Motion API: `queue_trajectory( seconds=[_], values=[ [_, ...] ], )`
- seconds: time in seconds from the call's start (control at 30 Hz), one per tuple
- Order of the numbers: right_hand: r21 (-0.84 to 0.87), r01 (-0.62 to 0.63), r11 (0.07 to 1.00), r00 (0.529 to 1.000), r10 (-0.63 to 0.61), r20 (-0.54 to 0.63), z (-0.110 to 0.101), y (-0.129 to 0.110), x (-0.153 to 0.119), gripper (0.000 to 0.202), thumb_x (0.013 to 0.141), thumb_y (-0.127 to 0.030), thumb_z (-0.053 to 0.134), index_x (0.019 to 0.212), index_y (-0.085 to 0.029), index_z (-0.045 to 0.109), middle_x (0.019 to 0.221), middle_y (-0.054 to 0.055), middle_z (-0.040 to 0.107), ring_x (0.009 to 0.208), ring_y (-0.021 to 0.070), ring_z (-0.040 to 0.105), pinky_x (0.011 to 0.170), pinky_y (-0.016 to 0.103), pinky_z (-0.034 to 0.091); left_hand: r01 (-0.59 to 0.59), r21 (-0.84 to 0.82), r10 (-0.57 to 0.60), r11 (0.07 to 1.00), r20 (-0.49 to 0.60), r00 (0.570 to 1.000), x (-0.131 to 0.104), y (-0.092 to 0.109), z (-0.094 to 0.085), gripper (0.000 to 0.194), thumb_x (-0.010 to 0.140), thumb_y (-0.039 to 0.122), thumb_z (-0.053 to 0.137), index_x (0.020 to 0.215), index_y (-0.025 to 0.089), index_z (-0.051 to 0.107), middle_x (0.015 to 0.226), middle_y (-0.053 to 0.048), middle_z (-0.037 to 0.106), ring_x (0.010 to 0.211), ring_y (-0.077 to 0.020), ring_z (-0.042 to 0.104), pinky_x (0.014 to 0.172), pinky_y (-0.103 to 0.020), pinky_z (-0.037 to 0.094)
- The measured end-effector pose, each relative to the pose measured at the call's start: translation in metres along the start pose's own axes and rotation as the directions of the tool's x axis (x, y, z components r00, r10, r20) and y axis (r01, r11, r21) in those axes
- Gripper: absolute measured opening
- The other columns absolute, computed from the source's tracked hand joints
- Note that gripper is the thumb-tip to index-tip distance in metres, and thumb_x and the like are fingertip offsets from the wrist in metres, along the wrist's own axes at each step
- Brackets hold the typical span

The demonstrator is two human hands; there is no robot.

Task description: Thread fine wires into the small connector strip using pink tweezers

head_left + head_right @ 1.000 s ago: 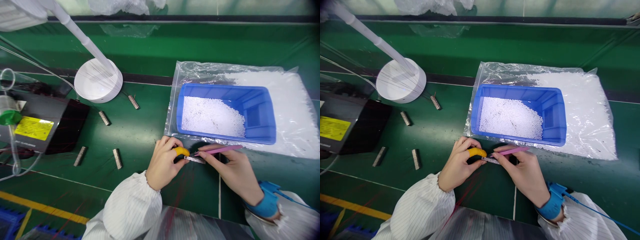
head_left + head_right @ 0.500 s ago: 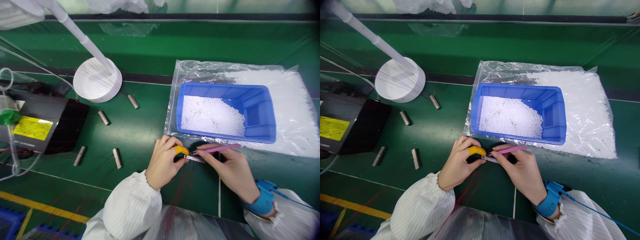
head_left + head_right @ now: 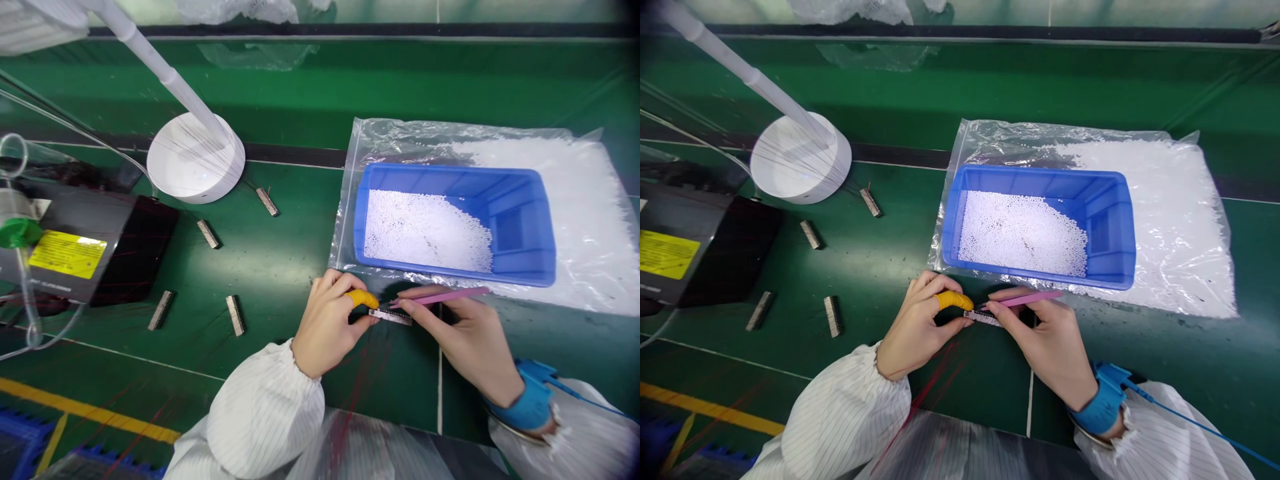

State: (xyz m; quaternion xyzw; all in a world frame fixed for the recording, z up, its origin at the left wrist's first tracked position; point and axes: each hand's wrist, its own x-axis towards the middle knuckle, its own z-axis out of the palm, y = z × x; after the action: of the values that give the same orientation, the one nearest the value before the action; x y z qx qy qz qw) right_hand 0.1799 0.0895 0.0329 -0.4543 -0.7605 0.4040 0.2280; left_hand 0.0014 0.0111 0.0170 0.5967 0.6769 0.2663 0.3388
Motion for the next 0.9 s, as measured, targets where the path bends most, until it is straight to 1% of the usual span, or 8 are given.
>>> queue_trajectory(
  seconds=[0.23, 0.33, 0.43, 0.6, 0.67, 0.9],
  values=[
    [-0.024, 0.026, 0.999, 1.000, -0.026, 0.006, 0.002, 0.001, 0.001, 0.019, 0.080, -0.036, 0.064, 0.085, -0.019, 0.072, 0.088, -0.003, 0.069, 0.080, 0.0053, 0.067, 0.066, 0.010, 0.056, 0.003, 0.015, -0.003, 1.000, 0.004, 1.000, 0.001, 0.001, -0.001, 0.017, 0.080, 0.030, 0.068, 0.094, 0.021, 0.068, 0.103, 0.002, 0.059, 0.103, -0.0124, 0.044, 0.086, -0.030, 0.032],
    [-0.049, 0.066, 0.997, 0.998, -0.066, 0.005, 0.002, 0.001, 0.001, 0.018, 0.081, -0.034, 0.064, 0.085, -0.018, 0.071, 0.087, -0.003, 0.069, 0.081, 0.0049, 0.067, 0.068, 0.010, 0.056, 0.017, 0.007, -0.017, 1.000, 0.019, 1.000, 0.001, 0.002, -0.002, 0.014, 0.081, 0.030, 0.067, 0.093, 0.022, 0.068, 0.102, 0.002, 0.059, 0.102, -0.0119, 0.044, 0.086, -0.030, 0.032],
    [-0.105, 0.135, 0.985, 0.991, -0.136, 0.002, 0.002, 0.001, -0.001, 0.015, 0.081, -0.031, 0.064, 0.087, -0.018, 0.069, 0.088, -0.004, 0.069, 0.082, 0.0039, 0.067, 0.071, 0.010, 0.056, 0.020, 0.001, -0.020, 1.000, 0.025, 0.999, 0.001, 0.003, -0.002, 0.013, 0.081, 0.030, 0.067, 0.091, 0.022, 0.069, 0.101, 0.002, 0.059, 0.100, -0.0117, 0.044, 0.086, -0.030, 0.032],
    [-0.227, 0.280, 0.933, 0.957, -0.289, -0.004, 0.003, -0.002, -0.004, 0.009, 0.082, -0.025, 0.062, 0.086, -0.018, 0.066, 0.088, -0.004, 0.068, 0.083, 0.0039, 0.066, 0.074, 0.015, 0.054, -0.001, 0.008, 0.001, 1.000, 0.015, 1.000, 0.001, 0.003, -0.002, 0.012, 0.081, 0.029, 0.067, 0.091, 0.022, 0.069, 0.101, 0.001, 0.060, 0.100, -0.0118, 0.044, 0.085, -0.029, 0.031],
    [-0.266, 0.319, 0.910, 0.944, -0.330, 0.003, 0.003, -0.004, -0.004, 0.007, 0.082, -0.023, 0.063, 0.087, -0.018, 0.065, 0.089, -0.006, 0.067, 0.083, 0.0033, 0.065, 0.075, 0.017, 0.053, -0.002, 0.011, 0.002, 1.000, 0.018, 1.000, 0.002, 0.003, -0.002, 0.012, 0.081, 0.029, 0.067, 0.091, 0.022, 0.069, 0.101, 0.001, 0.060, 0.099, -0.0115, 0.044, 0.085, -0.029, 0.031],
    [-0.416, 0.369, 0.831, 0.921, -0.387, 0.044, 0.004, -0.013, -0.008, 0.009, 0.083, -0.023, 0.062, 0.091, -0.019, 0.064, 0.090, -0.006, 0.066, 0.083, 0.0027, 0.060, 0.076, 0.018, 0.045, -0.008, 0.019, 0.008, 1.000, 0.010, 1.000, 0.002, 0.002, -0.002, 0.011, 0.081, 0.029, 0.067, 0.088, 0.021, 0.069, 0.100, 0.002, 0.060, 0.098, -0.0111, 0.043, 0.083, -0.028, 0.030]
  ],
)
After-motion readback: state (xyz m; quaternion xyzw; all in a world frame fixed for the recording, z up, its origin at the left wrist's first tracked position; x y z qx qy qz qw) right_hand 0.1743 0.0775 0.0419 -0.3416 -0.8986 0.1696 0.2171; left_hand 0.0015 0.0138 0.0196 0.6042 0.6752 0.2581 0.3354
